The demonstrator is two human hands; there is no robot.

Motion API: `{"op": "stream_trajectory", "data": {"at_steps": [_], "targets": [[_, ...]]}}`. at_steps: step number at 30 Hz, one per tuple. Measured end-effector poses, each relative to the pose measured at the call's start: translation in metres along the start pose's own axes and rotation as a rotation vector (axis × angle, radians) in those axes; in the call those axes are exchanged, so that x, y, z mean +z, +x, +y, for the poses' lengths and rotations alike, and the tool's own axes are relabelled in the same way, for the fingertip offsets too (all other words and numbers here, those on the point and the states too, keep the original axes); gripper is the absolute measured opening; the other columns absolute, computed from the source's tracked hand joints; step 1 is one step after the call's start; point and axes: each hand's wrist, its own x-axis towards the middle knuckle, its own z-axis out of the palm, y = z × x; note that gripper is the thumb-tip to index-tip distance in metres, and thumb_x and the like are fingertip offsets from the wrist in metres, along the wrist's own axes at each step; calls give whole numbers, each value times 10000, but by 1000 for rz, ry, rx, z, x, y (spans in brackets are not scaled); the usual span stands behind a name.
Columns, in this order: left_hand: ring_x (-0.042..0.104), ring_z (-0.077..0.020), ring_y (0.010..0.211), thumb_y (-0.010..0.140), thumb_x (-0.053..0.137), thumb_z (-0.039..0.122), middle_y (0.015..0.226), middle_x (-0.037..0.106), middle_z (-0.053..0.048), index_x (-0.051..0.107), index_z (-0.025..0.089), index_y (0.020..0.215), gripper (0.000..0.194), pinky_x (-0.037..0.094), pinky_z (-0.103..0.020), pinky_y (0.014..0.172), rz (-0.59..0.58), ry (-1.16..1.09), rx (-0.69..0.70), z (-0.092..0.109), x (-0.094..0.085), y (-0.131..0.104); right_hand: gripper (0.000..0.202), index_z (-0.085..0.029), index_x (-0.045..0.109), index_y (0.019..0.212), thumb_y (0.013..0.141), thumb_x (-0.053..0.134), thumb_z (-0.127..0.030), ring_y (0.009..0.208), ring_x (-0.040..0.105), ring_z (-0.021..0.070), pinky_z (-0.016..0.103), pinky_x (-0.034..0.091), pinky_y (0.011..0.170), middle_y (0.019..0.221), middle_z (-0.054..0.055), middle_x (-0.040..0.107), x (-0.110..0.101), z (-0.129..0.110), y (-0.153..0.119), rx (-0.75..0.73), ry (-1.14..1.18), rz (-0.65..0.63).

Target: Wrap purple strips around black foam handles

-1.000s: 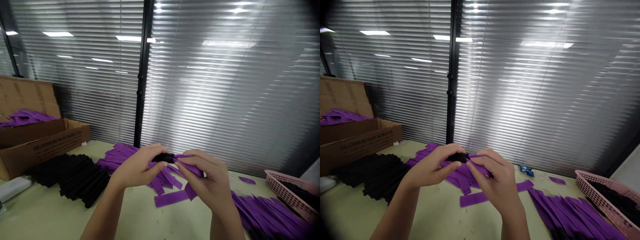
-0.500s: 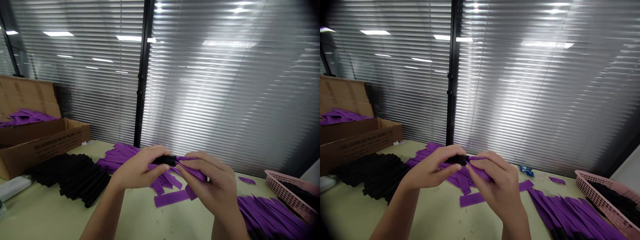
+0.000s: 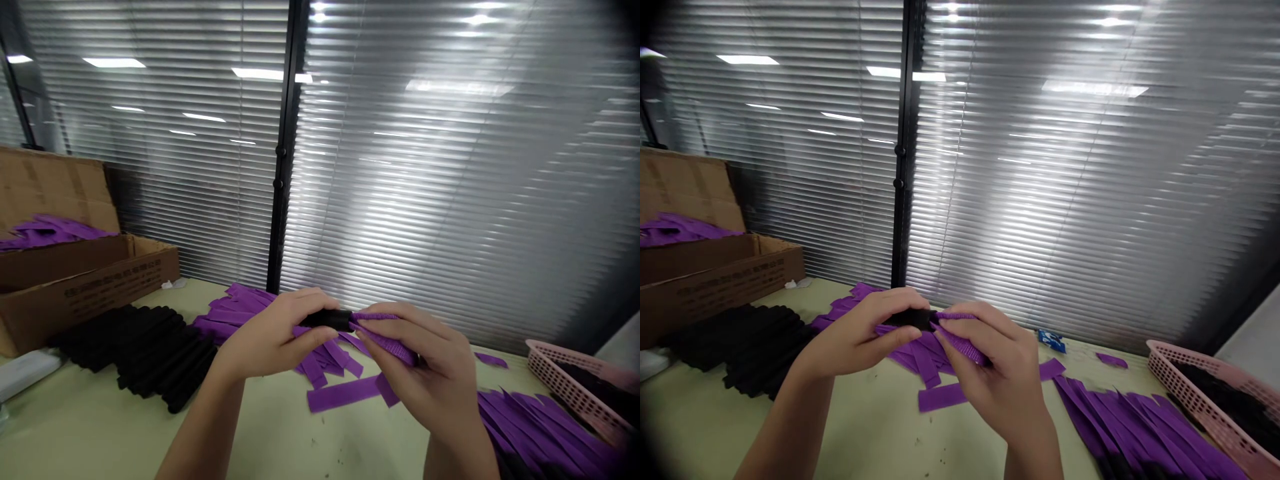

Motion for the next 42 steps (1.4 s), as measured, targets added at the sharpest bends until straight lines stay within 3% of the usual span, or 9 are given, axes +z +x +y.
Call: {"op": "stream_trajectory", "data": {"at_steps": [7, 19, 24, 28, 32, 42], "targets": [[551, -160, 797, 960, 479, 354, 884, 605, -40, 590, 179, 1042, 223, 449, -289, 738, -9, 3, 53, 3, 2, 2, 163, -218, 726, 893, 806, 674, -91, 796, 664, 184, 295, 567, 659, 899, 48, 690, 0, -2, 0, 40, 27, -22], [564, -221, 1002, 936, 519, 341, 1085, 630, -84, 588, 201, 1119, 241, 467, -366, 878, 34, 50, 17, 0, 5, -2, 124, -211, 697, 830, 892, 593, -185, 727, 592, 156, 277, 495, 598, 856, 47, 613, 6, -3, 2, 135, 51, -87], [574, -204, 957, 933, 523, 329, 1048, 634, -71, 583, 201, 1119, 233, 472, -343, 853, 44, 48, 13, -2, 4, -1, 112, -208, 688, 858, 898, 586, -185, 736, 573, 144, 266, 471, 589, 879, 46, 569, 8, 0, 2, 161, 32, -126], [576, -188, 927, 940, 515, 326, 1017, 636, -52, 592, 209, 1107, 218, 469, -321, 831, 25, 34, 1, 0, 2, -1, 118, -213, 678, 935, 884, 588, -156, 801, 595, 166, 295, 501, 659, 910, 53, 592, 2, 5, 1, 101, 50, -157], [578, -182, 905, 944, 509, 342, 998, 638, -49, 595, 208, 1103, 225, 471, -303, 799, 34, 20, -11, 3, -1, -2, 177, -242, 676, 1002, 847, 641, -163, 820, 635, 194, 315, 538, 670, 913, 49, 667, -6, 7, 0, 91, 67, -121], [579, -189, 913, 944, 508, 353, 1003, 639, -56, 594, 207, 1103, 233, 471, -317, 818, 55, 43, 9, 0, -1, -3, 154, -223, 694, 904, 823, 653, -98, 820, 664, 196, 297, 554, 663, 855, 43, 702, -1, 2, 1, 2, 3, -25]]}}
